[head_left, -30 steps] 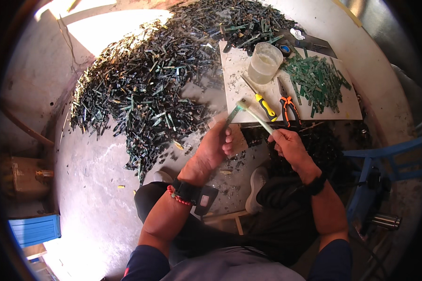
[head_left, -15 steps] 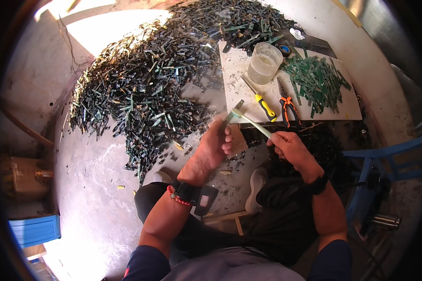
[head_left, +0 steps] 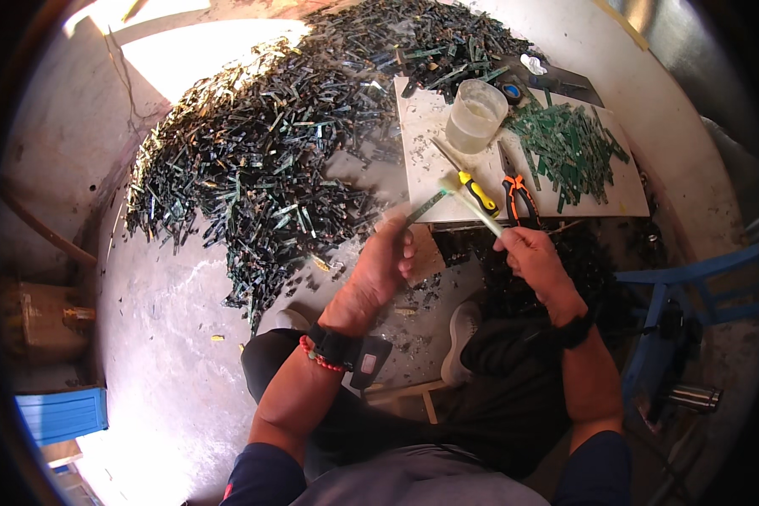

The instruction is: The person sits on the floor and uses pliers and a screwdriver to remove components from green circuit boards. They strip the boards of parts and place the resulting pieces into a nearby container.

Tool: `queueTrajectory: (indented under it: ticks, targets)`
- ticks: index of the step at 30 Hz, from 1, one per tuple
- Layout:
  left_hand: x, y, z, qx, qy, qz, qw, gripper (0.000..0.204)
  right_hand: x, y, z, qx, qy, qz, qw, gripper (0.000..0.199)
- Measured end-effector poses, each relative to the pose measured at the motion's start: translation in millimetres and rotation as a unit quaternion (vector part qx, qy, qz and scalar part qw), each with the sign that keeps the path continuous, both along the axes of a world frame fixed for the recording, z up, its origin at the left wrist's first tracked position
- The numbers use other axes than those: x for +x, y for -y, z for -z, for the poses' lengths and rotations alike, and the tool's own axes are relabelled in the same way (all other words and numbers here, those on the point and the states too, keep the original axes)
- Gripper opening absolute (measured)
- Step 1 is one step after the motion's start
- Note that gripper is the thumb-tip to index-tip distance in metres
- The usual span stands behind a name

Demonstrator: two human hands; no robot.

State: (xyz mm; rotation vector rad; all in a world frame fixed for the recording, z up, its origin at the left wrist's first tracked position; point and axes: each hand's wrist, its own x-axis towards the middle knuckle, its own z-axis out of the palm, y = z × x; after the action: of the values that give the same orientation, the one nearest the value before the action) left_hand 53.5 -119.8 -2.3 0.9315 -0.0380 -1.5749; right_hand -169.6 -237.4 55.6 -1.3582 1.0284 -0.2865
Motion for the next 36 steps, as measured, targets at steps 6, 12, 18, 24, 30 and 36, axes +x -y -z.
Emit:
queueTrajectory:
  ticks: [6,12,18,24,30,36]
  targets:
    - [-2.7,-5.9,-2.7,-0.024,0.166,-0.023,0.986,0.029,-3.5,-2.0,-15.9,0.027,0.001,-0.055,0.998,0.03]
    - [-6.5,-10.0,3.9,-0.006,0.31,-0.023,0.95,0.03,-12.3,3.7,-26.7,0.001,0.027,-0.031,0.999,0.028]
    - [-11.3,-10.8,-4.7,-0.008,0.299,-0.015,0.954,0.032,-2.5,-2.4,-14.5,-0.082,-0.034,-0.048,0.995,0.028]
    - [-10.3,-11.4,-2.8,-0.006,0.287,0.008,0.958,0.031,-4.0,-1.0,-5.1,-0.161,-0.063,-0.111,0.979,0.03]
    - [-9.3,-10.1,-5.0,-0.004,0.278,0.011,0.96,0.032,-1.4,-2.8,-16.8,-0.093,-0.049,-0.104,0.989,0.029]
    - [-5.1,-12.6,0.6,-0.004,0.268,0.014,0.963,0.033,2.7,-0.1,-23.4,-0.113,-0.071,-0.101,0.986,0.029]
